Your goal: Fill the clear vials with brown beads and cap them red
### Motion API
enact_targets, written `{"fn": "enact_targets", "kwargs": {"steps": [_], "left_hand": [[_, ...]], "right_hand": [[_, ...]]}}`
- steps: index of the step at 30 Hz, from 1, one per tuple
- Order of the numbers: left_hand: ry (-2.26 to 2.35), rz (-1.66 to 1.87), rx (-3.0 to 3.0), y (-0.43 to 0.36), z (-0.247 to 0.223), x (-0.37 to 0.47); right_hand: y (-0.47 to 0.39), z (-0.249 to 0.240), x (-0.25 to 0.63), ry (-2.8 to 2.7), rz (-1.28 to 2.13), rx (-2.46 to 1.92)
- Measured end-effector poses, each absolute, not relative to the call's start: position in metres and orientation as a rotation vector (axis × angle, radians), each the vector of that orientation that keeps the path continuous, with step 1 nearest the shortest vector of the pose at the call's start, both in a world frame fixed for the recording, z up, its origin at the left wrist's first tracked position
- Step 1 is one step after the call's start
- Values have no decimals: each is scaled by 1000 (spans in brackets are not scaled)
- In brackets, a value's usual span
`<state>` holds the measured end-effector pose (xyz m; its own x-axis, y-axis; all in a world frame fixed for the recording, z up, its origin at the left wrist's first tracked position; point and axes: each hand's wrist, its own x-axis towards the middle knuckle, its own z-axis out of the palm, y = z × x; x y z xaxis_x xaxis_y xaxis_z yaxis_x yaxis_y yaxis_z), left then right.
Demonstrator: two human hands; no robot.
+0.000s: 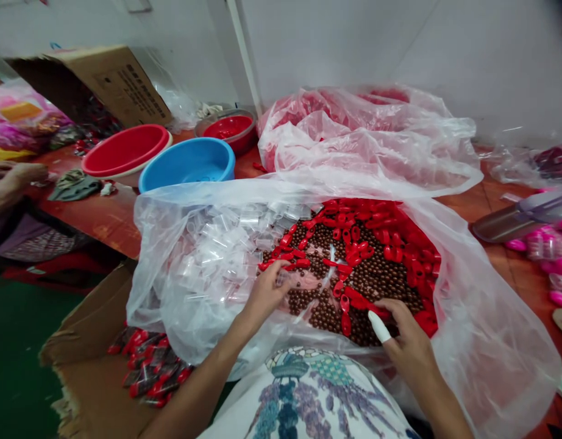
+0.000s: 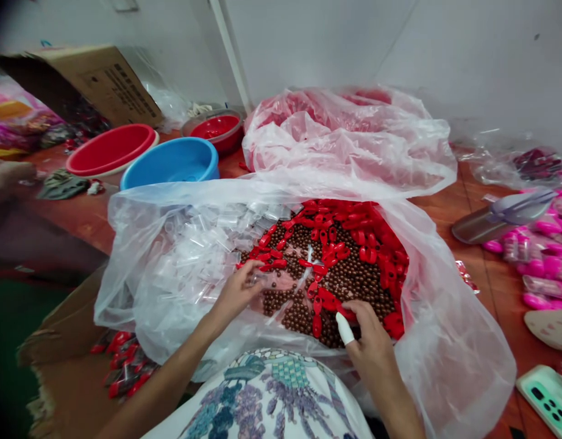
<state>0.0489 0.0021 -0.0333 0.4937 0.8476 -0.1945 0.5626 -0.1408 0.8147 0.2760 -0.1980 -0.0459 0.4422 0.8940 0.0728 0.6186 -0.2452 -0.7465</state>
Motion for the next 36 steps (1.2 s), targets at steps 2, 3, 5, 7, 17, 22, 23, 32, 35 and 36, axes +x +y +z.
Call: {"fn": "enact_targets", "kwargs": {"steps": [2, 3, 5, 7, 17, 22, 23, 32, 35, 36], "left_hand": [[1193, 281, 1863, 4, -31, 34], [1204, 232, 1886, 5, -30, 27], [1235, 166, 1933, 7, -32, 16], [1259, 146, 1951, 6, -37, 10], [1156, 108, 1637, -15, -57, 52], [1102, 69, 1680, -20, -61, 75], [1083, 62, 1677, -20, -62, 79], [970, 44, 1645, -23, -57, 94], [934, 59, 1607, -23, -57, 94], [928, 69, 1581, -22, -58, 94]], "right_hand": [[-201, -51, 279, -1334, 533, -1980], [-203, -54, 282, -1369, 547, -1988], [-206, -59, 286, -1442, 554, -2014], [-209, -62, 289, -1495, 531, -2038], [-212, -68, 288, -1612, 434, -2014], [-212, -66, 283, -1602, 410, -2002], [-211, -65, 282, -1602, 410, -2000], [-208, -55, 272, -1382, 490, -2003], [-205, -56, 270, -1273, 578, -1958], [-203, -56, 269, -1245, 604, -1929]]}}
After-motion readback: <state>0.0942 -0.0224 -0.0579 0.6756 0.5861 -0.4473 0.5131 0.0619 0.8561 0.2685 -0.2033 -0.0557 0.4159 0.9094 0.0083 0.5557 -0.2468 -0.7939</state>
